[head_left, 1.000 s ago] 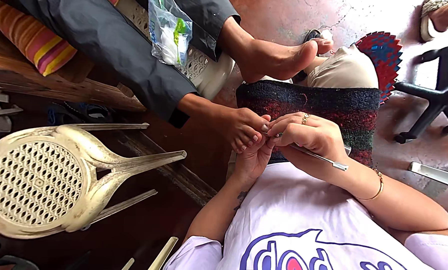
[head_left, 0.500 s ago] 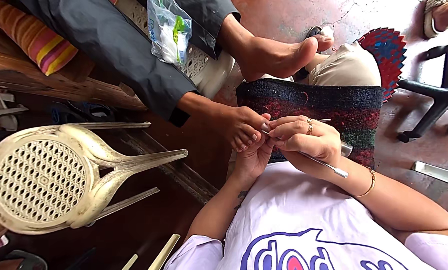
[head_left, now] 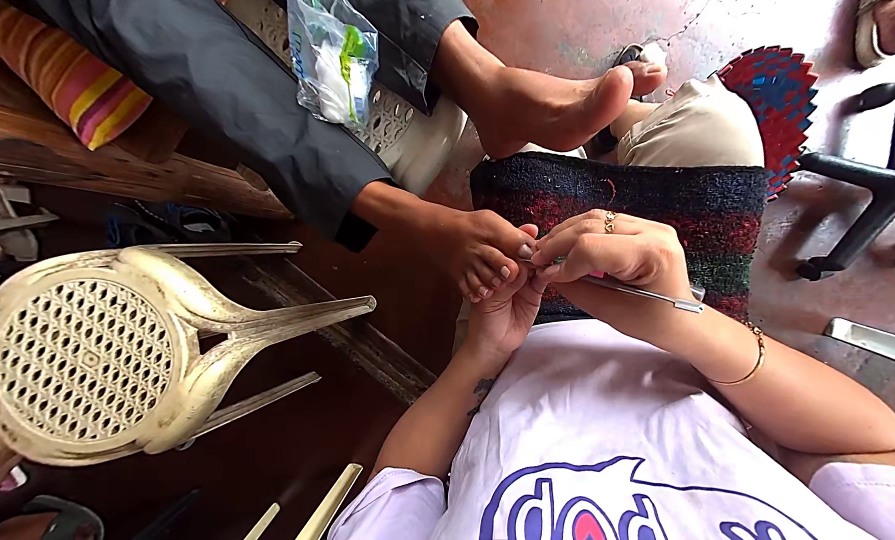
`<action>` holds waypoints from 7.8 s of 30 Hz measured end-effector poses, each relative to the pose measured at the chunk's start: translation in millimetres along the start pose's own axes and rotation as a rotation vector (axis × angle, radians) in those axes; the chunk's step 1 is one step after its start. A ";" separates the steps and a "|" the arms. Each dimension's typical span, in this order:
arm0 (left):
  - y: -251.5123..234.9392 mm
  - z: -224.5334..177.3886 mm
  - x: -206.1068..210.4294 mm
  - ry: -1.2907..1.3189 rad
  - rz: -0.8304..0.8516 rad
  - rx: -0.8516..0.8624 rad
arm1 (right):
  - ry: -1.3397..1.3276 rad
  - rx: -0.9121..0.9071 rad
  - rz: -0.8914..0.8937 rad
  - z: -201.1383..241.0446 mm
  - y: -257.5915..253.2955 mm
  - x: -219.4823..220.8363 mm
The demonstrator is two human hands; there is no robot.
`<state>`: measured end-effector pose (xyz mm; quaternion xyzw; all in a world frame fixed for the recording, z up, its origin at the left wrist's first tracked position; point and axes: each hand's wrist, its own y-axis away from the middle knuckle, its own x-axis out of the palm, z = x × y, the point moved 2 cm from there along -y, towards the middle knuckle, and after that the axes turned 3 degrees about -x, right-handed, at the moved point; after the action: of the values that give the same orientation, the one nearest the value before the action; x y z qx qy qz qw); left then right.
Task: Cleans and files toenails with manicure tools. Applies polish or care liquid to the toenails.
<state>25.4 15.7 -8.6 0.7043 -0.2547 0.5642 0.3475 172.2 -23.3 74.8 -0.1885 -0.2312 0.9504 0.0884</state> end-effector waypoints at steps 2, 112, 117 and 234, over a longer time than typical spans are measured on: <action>-0.4 0.3 -1.0 0.007 0.012 -0.002 | -0.018 -0.046 -0.011 -3.8 3.3 0.7; 0.1 0.5 0.8 0.029 0.012 -0.022 | 0.189 -0.008 0.070 15.5 -4.7 2.1; -0.7 -0.2 0.1 0.038 0.030 -0.019 | 0.103 -0.081 0.041 4.4 -0.6 0.9; 1.1 2.5 6.6 -0.037 0.036 0.047 | 0.281 -0.106 0.103 18.2 3.7 3.8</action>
<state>27.7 13.3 -2.3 0.7178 -0.2606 0.5631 0.3159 161.1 -33.0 86.8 -0.3357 -0.2566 0.9043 0.0611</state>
